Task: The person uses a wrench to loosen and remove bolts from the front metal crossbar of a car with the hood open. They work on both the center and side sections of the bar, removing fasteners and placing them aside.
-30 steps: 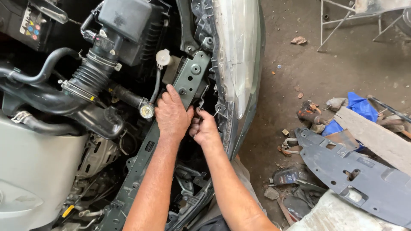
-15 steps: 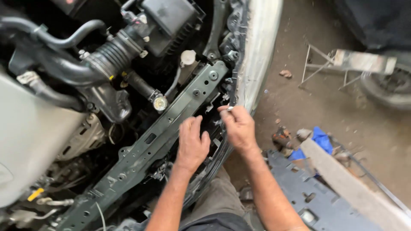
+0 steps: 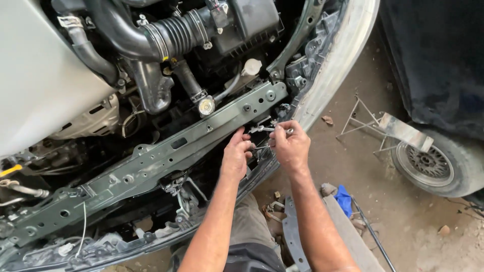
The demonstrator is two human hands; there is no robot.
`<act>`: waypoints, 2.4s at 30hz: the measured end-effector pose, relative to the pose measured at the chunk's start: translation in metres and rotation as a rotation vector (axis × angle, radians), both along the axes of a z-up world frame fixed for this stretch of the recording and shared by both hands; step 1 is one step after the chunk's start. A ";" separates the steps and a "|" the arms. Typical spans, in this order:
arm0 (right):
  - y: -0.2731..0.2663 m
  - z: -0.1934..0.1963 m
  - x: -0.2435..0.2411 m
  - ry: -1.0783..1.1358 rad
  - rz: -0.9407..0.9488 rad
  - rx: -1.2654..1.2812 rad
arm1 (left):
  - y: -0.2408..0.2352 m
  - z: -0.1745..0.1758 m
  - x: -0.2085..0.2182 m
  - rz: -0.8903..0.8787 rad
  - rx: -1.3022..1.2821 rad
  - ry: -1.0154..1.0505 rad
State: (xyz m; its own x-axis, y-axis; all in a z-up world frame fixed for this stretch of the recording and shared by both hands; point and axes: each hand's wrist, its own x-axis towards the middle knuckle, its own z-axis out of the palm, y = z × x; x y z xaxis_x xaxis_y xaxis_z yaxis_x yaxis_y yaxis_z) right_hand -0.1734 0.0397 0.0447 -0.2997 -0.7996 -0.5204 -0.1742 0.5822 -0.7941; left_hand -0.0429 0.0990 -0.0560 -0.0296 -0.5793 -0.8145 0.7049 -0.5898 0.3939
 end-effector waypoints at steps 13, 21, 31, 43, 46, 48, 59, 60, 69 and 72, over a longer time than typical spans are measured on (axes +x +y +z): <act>-0.018 -0.039 0.017 -0.151 0.079 0.172 | -0.012 0.025 0.003 -0.108 -0.136 -0.228; -0.011 -0.038 0.032 -0.120 0.006 0.127 | -0.004 -0.025 -0.002 0.146 -0.032 0.053; -0.012 -0.025 0.038 -0.010 0.264 0.130 | -0.008 -0.034 -0.007 0.361 0.008 0.282; -0.013 -0.021 0.040 0.106 0.422 0.049 | -0.002 -0.065 -0.020 0.479 -0.005 0.401; -0.014 -0.021 0.035 0.040 0.380 0.066 | -0.003 -0.054 -0.017 0.463 0.114 0.445; -0.019 -0.006 0.043 0.078 0.418 0.114 | 0.003 -0.058 -0.015 0.460 0.030 0.450; -0.022 -0.011 0.049 0.605 1.000 -0.033 | -0.004 -0.071 -0.030 0.575 0.055 0.392; -0.016 -0.014 0.047 0.623 1.024 -0.060 | -0.004 -0.068 -0.031 0.535 0.085 0.382; -0.017 -0.012 0.051 0.729 1.133 -0.047 | -0.011 -0.080 -0.033 0.530 0.100 0.355; -0.013 -0.011 0.045 0.687 1.030 -0.080 | -0.012 -0.083 -0.031 0.533 0.112 0.343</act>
